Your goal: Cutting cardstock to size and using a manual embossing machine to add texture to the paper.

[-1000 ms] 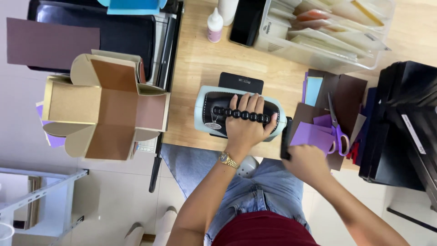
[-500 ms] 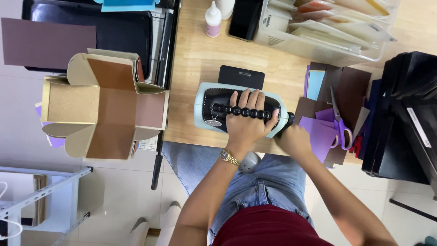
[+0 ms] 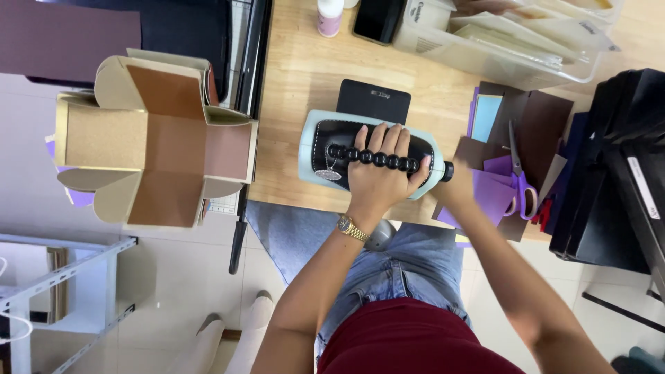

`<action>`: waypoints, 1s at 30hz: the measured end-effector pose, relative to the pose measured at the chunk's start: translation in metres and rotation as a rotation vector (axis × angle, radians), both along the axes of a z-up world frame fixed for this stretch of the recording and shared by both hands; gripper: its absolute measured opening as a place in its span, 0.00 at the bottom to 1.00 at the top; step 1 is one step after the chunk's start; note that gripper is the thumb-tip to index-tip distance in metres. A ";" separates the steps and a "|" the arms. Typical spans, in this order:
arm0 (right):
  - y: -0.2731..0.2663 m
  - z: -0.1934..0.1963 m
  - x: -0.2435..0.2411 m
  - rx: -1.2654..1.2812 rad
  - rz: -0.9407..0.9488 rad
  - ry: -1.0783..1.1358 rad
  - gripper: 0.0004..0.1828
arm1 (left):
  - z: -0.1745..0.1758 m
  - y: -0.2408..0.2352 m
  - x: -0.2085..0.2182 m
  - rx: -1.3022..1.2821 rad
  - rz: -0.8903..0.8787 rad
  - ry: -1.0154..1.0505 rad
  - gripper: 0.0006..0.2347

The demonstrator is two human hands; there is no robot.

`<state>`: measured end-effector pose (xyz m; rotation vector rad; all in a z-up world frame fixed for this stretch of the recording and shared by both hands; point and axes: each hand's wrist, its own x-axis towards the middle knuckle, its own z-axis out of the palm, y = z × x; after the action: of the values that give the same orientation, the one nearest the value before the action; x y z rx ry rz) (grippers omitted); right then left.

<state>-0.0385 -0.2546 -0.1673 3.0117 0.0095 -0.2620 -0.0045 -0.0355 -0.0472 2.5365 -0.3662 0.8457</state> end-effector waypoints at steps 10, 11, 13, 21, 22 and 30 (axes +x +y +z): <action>-0.020 0.173 0.006 0.088 0.026 0.025 0.14 | 0.002 -0.001 0.000 -0.004 0.002 0.039 0.22; -0.030 0.161 0.023 0.051 0.064 -0.154 0.12 | 0.002 0.000 0.001 -0.009 -0.002 0.035 0.22; -0.026 0.124 0.058 0.006 0.055 -0.242 0.08 | 0.000 0.001 0.001 -0.005 -0.006 0.030 0.22; 0.009 0.024 -0.022 0.236 -0.167 0.114 0.13 | 0.003 0.000 0.003 -0.006 0.010 0.013 0.22; 0.014 0.050 -0.042 0.182 -0.108 0.296 0.19 | 0.001 -0.001 0.004 -0.005 0.014 0.020 0.22; -0.016 0.182 0.030 0.024 0.101 0.149 0.10 | 0.023 0.009 -0.001 -0.032 -0.098 0.070 0.20</action>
<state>-0.0084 -0.2710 0.0149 2.9959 0.1787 -0.4779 -0.0056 -0.0261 -0.0239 2.4896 -0.4473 0.7180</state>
